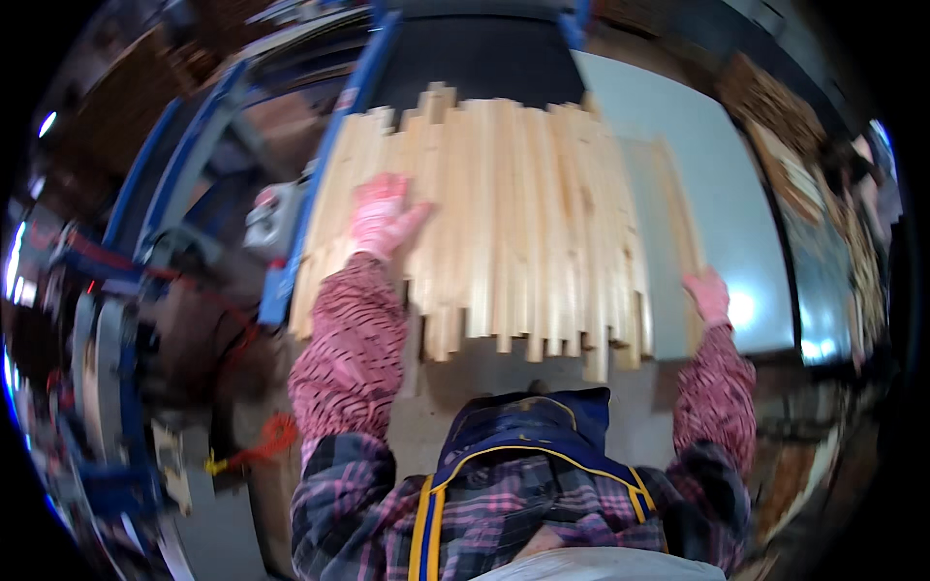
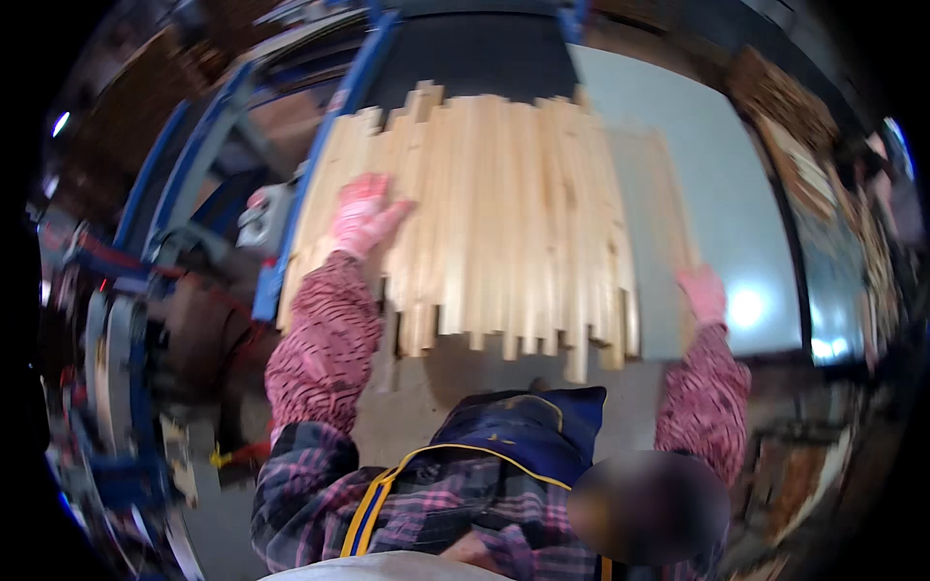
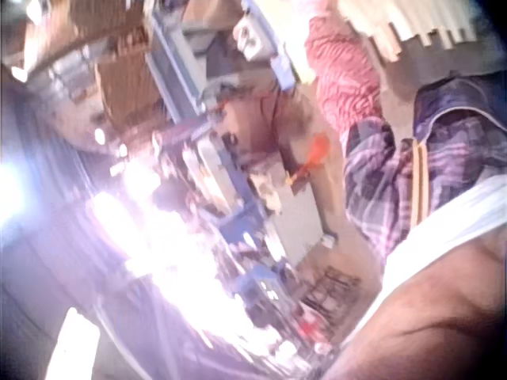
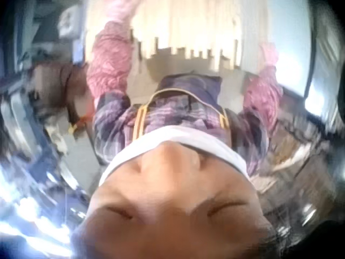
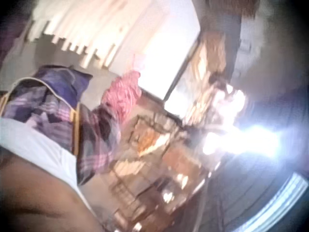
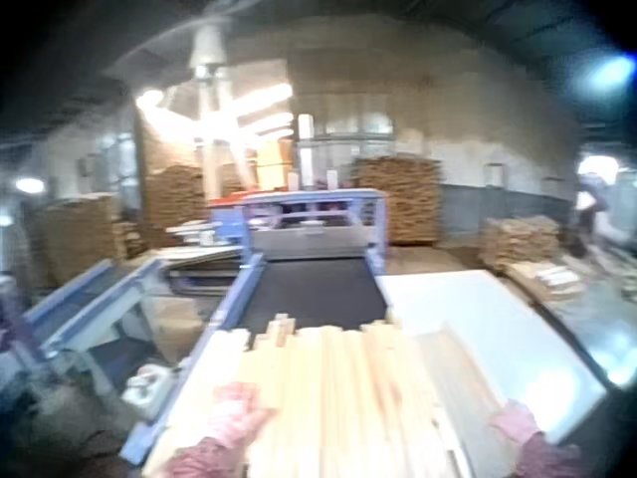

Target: The person gathers thin wooden planks from a metal table and stacks them onto a conveyor belt. They repeatedly pick up bundles of planks, align them, and place them onto the moving belt in a workshop environment.

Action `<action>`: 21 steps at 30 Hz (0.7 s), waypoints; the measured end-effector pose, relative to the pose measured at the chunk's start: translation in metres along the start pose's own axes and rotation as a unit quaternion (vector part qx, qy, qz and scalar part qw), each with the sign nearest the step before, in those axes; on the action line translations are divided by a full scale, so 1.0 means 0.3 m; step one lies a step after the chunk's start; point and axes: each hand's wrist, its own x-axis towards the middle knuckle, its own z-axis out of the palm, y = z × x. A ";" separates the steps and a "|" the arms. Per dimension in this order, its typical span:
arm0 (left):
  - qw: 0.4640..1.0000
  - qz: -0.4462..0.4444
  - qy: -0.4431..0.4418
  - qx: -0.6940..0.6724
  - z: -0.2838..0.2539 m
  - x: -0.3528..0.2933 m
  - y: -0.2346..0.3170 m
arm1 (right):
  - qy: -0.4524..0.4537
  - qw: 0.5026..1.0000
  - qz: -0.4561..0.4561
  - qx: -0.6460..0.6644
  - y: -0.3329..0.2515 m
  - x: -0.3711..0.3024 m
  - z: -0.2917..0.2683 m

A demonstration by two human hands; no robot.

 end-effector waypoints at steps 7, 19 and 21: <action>0.928 -0.097 0.358 0.042 -0.047 -0.180 -0.343 | -0.036 0.998 0.025 -0.038 -0.030 -0.023 0.016; 0.901 -0.213 0.267 0.266 -0.083 -0.234 -0.520 | -0.010 1.000 0.010 -0.007 0.026 -0.010 -0.002; 0.903 -0.209 0.274 0.257 -0.063 -0.240 -0.548 | -0.034 0.999 0.034 -0.014 -0.016 -0.024 -0.025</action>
